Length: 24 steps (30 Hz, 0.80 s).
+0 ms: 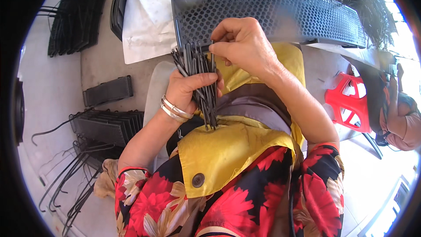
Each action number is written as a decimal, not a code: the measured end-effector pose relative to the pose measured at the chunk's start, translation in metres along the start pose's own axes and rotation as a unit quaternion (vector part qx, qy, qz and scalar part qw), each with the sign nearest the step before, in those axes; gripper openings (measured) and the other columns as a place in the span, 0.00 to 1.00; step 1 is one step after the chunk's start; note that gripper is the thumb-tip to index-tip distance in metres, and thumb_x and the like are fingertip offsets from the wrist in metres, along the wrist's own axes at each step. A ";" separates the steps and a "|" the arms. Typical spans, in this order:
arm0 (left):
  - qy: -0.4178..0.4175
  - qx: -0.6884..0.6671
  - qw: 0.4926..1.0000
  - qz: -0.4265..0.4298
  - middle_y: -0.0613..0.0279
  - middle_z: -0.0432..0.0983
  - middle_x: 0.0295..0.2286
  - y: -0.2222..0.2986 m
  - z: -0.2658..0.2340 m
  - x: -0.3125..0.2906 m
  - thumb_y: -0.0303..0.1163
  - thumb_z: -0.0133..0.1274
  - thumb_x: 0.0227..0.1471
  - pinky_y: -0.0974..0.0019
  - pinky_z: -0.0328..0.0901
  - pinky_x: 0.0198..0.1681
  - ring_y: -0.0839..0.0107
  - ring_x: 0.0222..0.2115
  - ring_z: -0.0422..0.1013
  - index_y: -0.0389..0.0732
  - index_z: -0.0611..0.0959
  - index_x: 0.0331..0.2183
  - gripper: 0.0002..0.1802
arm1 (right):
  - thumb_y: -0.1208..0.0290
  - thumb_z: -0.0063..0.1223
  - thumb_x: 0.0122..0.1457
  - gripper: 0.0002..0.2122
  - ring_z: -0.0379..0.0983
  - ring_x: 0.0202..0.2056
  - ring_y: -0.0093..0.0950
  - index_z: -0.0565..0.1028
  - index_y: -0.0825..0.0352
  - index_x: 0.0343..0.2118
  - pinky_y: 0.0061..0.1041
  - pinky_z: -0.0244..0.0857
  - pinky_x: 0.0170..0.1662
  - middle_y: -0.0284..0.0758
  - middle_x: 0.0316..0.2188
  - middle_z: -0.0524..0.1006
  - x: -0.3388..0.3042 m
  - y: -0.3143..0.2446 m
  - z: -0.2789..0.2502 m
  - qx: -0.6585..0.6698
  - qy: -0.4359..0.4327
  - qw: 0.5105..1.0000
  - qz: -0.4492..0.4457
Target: The recorder is inserting small black metal hooks into a perforated metal rack for organization or processing.
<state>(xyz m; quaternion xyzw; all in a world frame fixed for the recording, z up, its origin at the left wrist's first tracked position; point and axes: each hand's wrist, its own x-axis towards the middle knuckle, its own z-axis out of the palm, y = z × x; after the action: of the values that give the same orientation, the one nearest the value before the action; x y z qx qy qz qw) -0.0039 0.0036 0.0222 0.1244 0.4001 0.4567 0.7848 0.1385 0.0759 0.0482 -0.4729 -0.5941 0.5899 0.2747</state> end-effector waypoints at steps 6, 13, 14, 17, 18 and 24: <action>-0.009 0.010 0.999 -0.032 0.56 0.72 0.18 -0.006 -0.007 0.000 0.22 0.55 0.37 0.69 0.67 0.20 0.68 0.17 0.70 0.31 0.74 0.27 0.09 | 0.79 0.51 0.43 0.06 0.68 0.16 0.19 0.71 0.76 0.25 0.15 0.61 0.20 0.35 0.15 0.71 0.016 -0.010 -0.022 0.067 0.145 0.983 -0.091; -0.004 -0.035 0.999 -0.031 0.55 0.72 0.22 -0.006 -0.013 0.003 0.21 0.51 0.36 0.65 0.68 0.23 0.66 0.22 0.70 0.32 0.73 0.27 0.09 | 0.81 0.53 0.44 0.06 0.70 0.20 0.19 0.72 0.74 0.28 0.15 0.65 0.25 0.34 0.19 0.73 0.066 -0.005 -0.022 0.009 0.286 0.914 -0.288; -0.004 -0.035 0.999 -0.030 0.55 0.72 0.22 -0.006 -0.013 0.003 0.21 0.51 0.36 0.65 0.68 0.23 0.66 0.22 0.70 0.32 0.73 0.27 0.09 | 0.80 0.53 0.44 0.05 0.68 0.19 0.21 0.71 0.71 0.26 0.17 0.62 0.23 0.35 0.18 0.71 0.072 -0.004 -0.019 -0.014 0.304 0.907 -0.291; 0.044 -0.039 0.998 -0.032 0.54 0.72 0.22 -0.005 -0.010 0.002 0.20 0.50 0.35 0.65 0.68 0.24 0.66 0.21 0.70 0.32 0.73 0.27 0.09 | 0.79 0.52 0.45 0.04 0.65 0.18 0.17 0.70 0.69 0.26 0.16 0.59 0.22 0.32 0.15 0.69 0.075 -0.005 -0.014 -0.079 0.314 0.901 -0.289; 0.045 -0.040 0.998 -0.036 0.54 0.72 0.21 -0.005 -0.010 0.002 0.20 0.50 0.35 0.65 0.68 0.24 0.65 0.21 0.70 0.32 0.73 0.27 0.09 | 0.79 0.52 0.44 0.04 0.65 0.18 0.17 0.70 0.69 0.25 0.16 0.59 0.22 0.31 0.15 0.69 0.076 -0.007 -0.012 -0.129 0.320 0.881 -0.323; 0.040 -0.040 0.997 -0.050 0.54 0.72 0.20 -0.004 -0.010 0.000 0.20 0.51 0.35 0.64 0.68 0.24 0.65 0.19 0.70 0.32 0.74 0.27 0.09 | 0.79 0.53 0.42 0.04 0.68 0.18 0.23 0.70 0.68 0.23 0.18 0.61 0.23 0.34 0.15 0.70 0.075 -0.018 -0.009 -0.255 0.329 0.805 -0.422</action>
<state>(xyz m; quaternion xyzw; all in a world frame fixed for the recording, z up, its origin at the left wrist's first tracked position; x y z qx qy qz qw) -0.0085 0.0003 0.0136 0.0541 0.4185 0.4373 0.7941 0.1117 0.1486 0.0496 -0.3944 -0.7377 0.0520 0.5455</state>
